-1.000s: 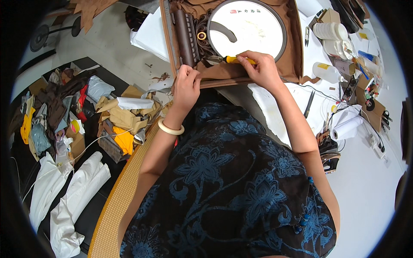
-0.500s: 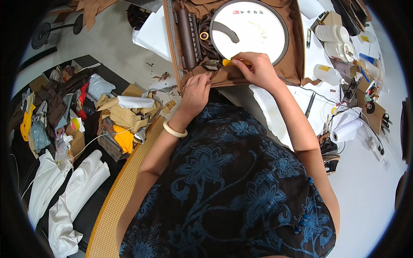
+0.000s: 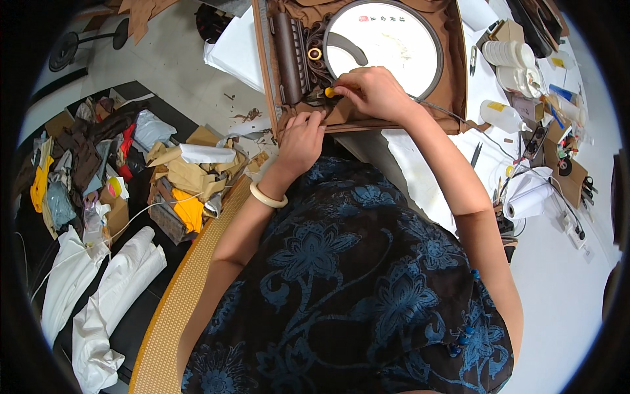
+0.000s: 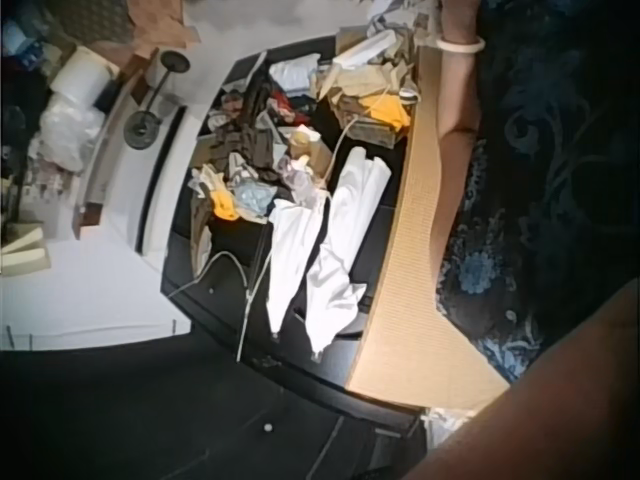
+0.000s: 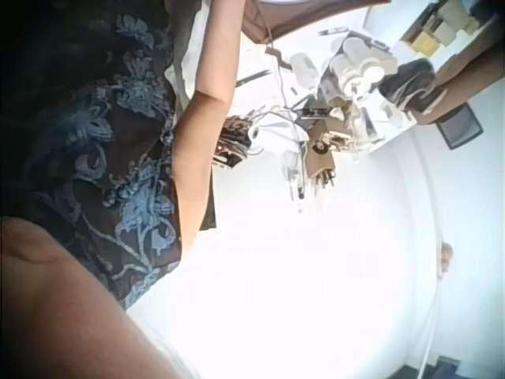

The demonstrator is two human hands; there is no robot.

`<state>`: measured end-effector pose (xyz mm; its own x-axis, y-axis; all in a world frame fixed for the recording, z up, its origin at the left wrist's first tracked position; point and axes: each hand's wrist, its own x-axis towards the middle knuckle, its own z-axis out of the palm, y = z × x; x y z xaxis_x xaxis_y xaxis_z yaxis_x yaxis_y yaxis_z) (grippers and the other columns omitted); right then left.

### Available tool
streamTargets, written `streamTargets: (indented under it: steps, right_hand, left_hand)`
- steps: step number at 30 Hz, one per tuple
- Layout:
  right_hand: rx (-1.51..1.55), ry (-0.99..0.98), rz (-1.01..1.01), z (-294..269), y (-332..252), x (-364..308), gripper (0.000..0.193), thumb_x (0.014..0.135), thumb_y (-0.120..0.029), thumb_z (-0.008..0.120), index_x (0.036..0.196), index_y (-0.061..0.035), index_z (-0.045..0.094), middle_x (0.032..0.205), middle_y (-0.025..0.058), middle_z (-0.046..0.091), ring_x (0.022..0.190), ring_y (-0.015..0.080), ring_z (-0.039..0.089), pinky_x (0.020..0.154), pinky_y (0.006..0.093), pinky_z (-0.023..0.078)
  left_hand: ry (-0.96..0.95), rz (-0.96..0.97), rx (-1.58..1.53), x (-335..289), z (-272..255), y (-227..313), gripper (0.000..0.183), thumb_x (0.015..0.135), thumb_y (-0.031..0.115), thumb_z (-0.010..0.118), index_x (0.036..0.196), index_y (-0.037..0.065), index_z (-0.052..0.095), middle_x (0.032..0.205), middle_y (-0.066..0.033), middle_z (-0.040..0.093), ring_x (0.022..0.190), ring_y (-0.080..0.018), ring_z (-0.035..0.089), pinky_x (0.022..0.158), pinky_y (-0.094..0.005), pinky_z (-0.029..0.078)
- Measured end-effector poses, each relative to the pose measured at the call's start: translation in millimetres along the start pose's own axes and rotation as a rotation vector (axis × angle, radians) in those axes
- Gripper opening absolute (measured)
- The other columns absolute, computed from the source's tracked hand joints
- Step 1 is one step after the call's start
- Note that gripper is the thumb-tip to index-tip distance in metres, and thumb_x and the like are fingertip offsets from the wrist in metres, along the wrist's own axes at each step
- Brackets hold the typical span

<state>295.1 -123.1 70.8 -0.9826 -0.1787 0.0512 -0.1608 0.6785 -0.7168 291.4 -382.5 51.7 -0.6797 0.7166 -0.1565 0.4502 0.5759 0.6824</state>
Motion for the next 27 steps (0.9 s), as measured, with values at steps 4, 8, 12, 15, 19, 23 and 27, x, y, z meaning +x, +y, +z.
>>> streamTargets:
  steps: [4, 8, 12, 15, 19, 23, 27]
  right_hand:
    - [-0.011, -0.048, 0.043, -6.4, -1.9, -3.1, 0.019, 0.098, -0.023, 0.076, 0.1, -0.0052, 0.081, 0.083, 0.016, 0.077, 0.076, 0.0362, 0.074, 0.074, 0.0443, 0.059]
    - [-0.019, -0.085, 0.057, -12.9, 0.1, -10.0, 0.019, 0.098, -0.021, 0.075, 0.099, -0.0039, 0.081, 0.083, 0.0165, 0.077, 0.077, 0.0369, 0.074, 0.075, 0.0443, 0.059]
    - [0.018, -0.079, 0.062, -17.8, -3.0, -12.9, 0.019, 0.097, -0.02, 0.075, 0.099, -0.0031, 0.081, 0.085, 0.016, 0.077, 0.078, 0.0374, 0.073, 0.075, 0.0442, 0.059]
    - [0.057, -0.027, 0.048, -12.5, -2.8, -12.0, 0.018, 0.097, -0.02, 0.075, 0.1, -0.0031, 0.081, 0.086, 0.0157, 0.078, 0.079, 0.0374, 0.073, 0.075, 0.0442, 0.059]
    - [0.076, 0.007, 0.076, -0.9, -3.1, -10.5, 0.018, 0.098, -0.02, 0.074, 0.102, -0.004, 0.081, 0.085, 0.0155, 0.078, 0.078, 0.0373, 0.073, 0.074, 0.0445, 0.059]
    - [0.036, -0.013, 0.085, 2.3, -2.5, -21.3, 0.018, 0.098, -0.021, 0.073, 0.103, -0.0054, 0.081, 0.083, 0.0149, 0.077, 0.075, 0.0371, 0.073, 0.073, 0.0448, 0.059]
    - [0.05, -0.054, 0.101, -2.4, -3.9, -31.5, 0.018, 0.099, -0.021, 0.073, 0.103, -0.0058, 0.081, 0.082, 0.0148, 0.077, 0.074, 0.037, 0.073, 0.072, 0.0447, 0.059]
  left_hand:
    - [0.03, 0.009, -0.017, -1.1, 2.3, -2.2, 0.019, 0.106, 0.015, 0.06, 0.119, 0.002, 0.066, 0.108, -0.0219, 0.07, 0.103, -0.0429, 0.065, 0.094, -0.0519, 0.049]
    - [0.071, 0.045, -0.046, -3.9, 3.8, -3.8, 0.015, 0.105, 0.015, 0.063, 0.108, 0.001, 0.068, 0.101, -0.02, 0.071, 0.099, -0.0399, 0.066, 0.091, -0.05, 0.05]
    - [0.061, 0.063, -0.061, -2.2, 0.0, -1.4, 0.018, 0.103, 0.018, 0.068, 0.102, 0.001, 0.067, 0.097, -0.0179, 0.071, 0.097, -0.0379, 0.067, 0.089, -0.0482, 0.051]
    - [0.057, 0.099, -0.025, -1.2, -2.7, 1.6, 0.024, 0.102, 0.024, 0.071, 0.102, 0.0, 0.067, 0.094, -0.0171, 0.071, 0.095, -0.0376, 0.067, 0.089, -0.0481, 0.051]
    - [0.003, 0.095, -0.008, 1.2, -8.9, 6.0, 0.031, 0.1, 0.03, 0.075, 0.104, 0.0, 0.068, 0.095, -0.0173, 0.071, 0.096, -0.0381, 0.067, 0.09, -0.0483, 0.051]
    - [0.032, 0.173, 0.075, 9.6, -25.2, 1.7, 0.039, 0.098, 0.035, 0.076, 0.112, -0.002, 0.07, 0.103, -0.0182, 0.071, 0.104, -0.0391, 0.066, 0.096, -0.0478, 0.051]
    - [-0.045, 0.22, 0.248, 12.4, -34.5, -5.6, 0.05, 0.097, 0.041, 0.076, 0.116, -0.005, 0.07, 0.111, -0.0191, 0.071, 0.111, -0.0398, 0.065, 0.108, -0.0481, 0.05]
